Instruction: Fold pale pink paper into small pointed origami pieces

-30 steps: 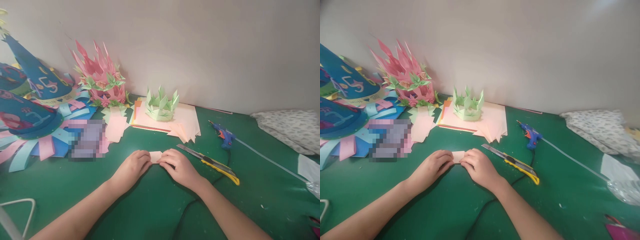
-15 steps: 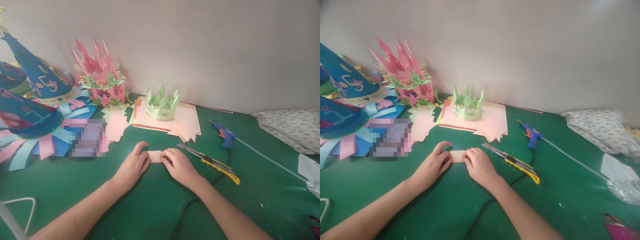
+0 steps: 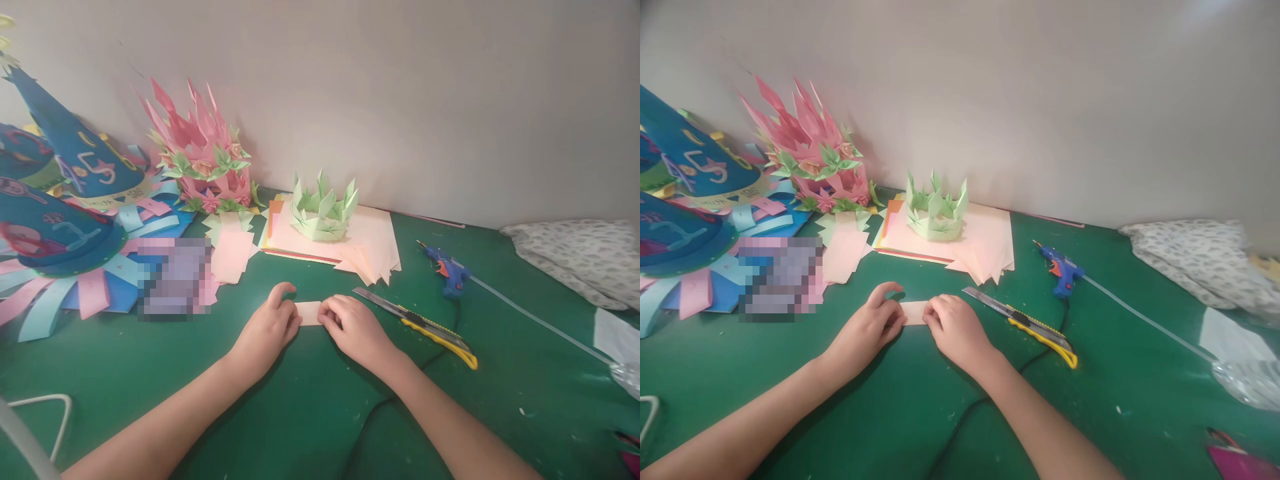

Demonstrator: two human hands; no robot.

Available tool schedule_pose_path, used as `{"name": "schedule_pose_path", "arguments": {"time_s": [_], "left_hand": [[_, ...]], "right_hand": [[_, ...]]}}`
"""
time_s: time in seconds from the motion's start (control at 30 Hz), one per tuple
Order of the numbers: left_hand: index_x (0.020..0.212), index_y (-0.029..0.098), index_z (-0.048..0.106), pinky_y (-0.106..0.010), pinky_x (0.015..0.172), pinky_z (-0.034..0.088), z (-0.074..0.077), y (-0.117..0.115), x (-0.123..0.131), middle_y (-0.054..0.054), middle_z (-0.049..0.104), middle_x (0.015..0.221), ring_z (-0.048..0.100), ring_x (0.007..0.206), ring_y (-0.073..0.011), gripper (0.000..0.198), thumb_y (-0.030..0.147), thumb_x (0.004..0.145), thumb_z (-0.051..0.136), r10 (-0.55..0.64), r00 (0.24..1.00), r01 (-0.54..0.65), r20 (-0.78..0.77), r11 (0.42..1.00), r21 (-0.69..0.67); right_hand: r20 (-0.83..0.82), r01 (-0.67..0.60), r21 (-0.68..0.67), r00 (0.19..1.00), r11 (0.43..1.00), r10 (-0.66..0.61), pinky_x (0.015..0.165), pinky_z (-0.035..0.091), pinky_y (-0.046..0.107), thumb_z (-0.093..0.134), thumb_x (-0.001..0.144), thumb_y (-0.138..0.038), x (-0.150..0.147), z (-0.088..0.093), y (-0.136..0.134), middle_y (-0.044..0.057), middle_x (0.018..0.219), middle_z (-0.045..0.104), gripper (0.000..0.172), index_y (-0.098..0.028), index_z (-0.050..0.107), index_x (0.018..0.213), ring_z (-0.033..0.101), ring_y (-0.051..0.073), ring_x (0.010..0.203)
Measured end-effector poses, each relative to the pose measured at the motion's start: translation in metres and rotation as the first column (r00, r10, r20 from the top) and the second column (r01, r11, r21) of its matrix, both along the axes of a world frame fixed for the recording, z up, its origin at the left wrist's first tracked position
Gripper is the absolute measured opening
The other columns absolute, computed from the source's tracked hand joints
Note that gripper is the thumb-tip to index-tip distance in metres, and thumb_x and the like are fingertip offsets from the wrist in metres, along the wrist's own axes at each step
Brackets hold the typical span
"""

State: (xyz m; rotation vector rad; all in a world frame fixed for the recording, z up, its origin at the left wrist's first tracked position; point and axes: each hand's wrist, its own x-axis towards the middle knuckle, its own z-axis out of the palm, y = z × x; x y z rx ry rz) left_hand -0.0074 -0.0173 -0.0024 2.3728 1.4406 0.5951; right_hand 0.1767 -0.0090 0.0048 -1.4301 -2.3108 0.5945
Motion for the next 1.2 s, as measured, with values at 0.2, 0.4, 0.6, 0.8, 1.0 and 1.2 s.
{"name": "schedule_pose_path", "arguments": {"time_s": [0.2, 0.4, 0.6, 0.8, 1.0, 1.2], "left_hand": [[0.07, 0.015, 0.048, -0.033, 0.059, 0.052, -0.0005, 0.0004, 0.0012, -0.014, 0.046, 0.112, 0.061, 0.072, -0.0165, 0.019, 0.017, 0.086, 0.038, 0.002, 1.0, -0.002, -0.006, 1.0, -0.006], [0.074, 0.016, 0.05, -0.034, 0.066, 0.051, -0.0024, 0.0002, -0.0004, -0.012, 0.048, 0.114, 0.06, 0.076, -0.0168, 0.017, 0.015, 0.086, 0.038, -0.02, 0.998, 0.023, 0.065, 0.999, -0.043], [0.079, 0.016, 0.051, -0.032, 0.069, 0.05, 0.0011, -0.0021, -0.0028, -0.011, 0.048, 0.114, 0.059, 0.076, -0.0144, 0.018, 0.014, 0.087, 0.036, -0.021, 0.988, 0.038, 0.154, 0.994, -0.106], [0.081, 0.017, 0.052, -0.032, 0.069, 0.05, 0.0036, -0.0035, -0.005, -0.011, 0.048, 0.112, 0.058, 0.076, -0.0148, 0.02, 0.013, 0.087, 0.034, -0.036, 0.989, 0.053, 0.142, 0.991, -0.119], [0.08, 0.015, 0.052, -0.03, 0.064, 0.05, 0.0004, -0.0041, -0.0058, -0.011, 0.048, 0.108, 0.055, 0.061, -0.0105, 0.013, 0.013, 0.083, 0.04, -0.03, 0.988, 0.046, 0.154, 0.994, -0.101], [0.075, 0.016, 0.05, -0.029, 0.061, 0.051, 0.0015, -0.0061, -0.0051, -0.01, 0.049, 0.105, 0.053, 0.054, -0.0079, 0.006, 0.013, 0.078, 0.046, -0.005, 0.981, 0.028, 0.192, 0.993, -0.117]], "right_hand": [[0.012, -0.002, -0.023, 1.0, 1.0, 0.002, 0.059, 0.036, 0.025, 0.049, 0.082, -0.013, 0.0006, 0.0001, 0.002, 0.0, 0.073, 0.058, 0.013, -0.019, 0.052, 0.071, 0.052, 0.014, 0.07], [0.017, 0.01, -0.026, 1.0, 1.0, -0.01, 0.057, 0.035, 0.024, 0.051, 0.08, -0.013, 0.0001, 0.0012, 0.0027, 0.0, 0.072, 0.058, 0.012, -0.019, 0.053, 0.07, 0.051, 0.013, 0.067], [0.026, 0.041, -0.058, 0.999, 0.997, -0.04, 0.055, 0.035, 0.024, 0.054, 0.079, -0.015, -0.0005, 0.0021, 0.0046, -0.001, 0.071, 0.057, 0.011, -0.019, 0.055, 0.07, 0.051, 0.012, 0.062], [0.022, 0.071, -0.071, 0.997, 0.995, -0.069, 0.051, 0.034, 0.023, 0.059, 0.077, -0.022, 0.0028, -0.0029, 0.0081, -0.003, 0.065, 0.055, 0.007, -0.021, 0.057, 0.07, 0.051, 0.011, 0.058], [-0.015, 0.064, -0.083, 0.998, 0.995, -0.066, 0.051, 0.035, 0.022, 0.059, 0.077, -0.024, 0.0048, -0.0061, 0.0094, -0.003, 0.064, 0.054, 0.009, -0.02, 0.057, 0.069, 0.05, 0.011, 0.058], [-0.049, 0.056, -0.079, 0.997, 0.995, -0.06, 0.051, 0.037, 0.022, 0.059, 0.076, -0.024, 0.0048, -0.0071, 0.0093, -0.003, 0.064, 0.054, 0.009, -0.02, 0.057, 0.068, 0.05, 0.011, 0.057]]}}
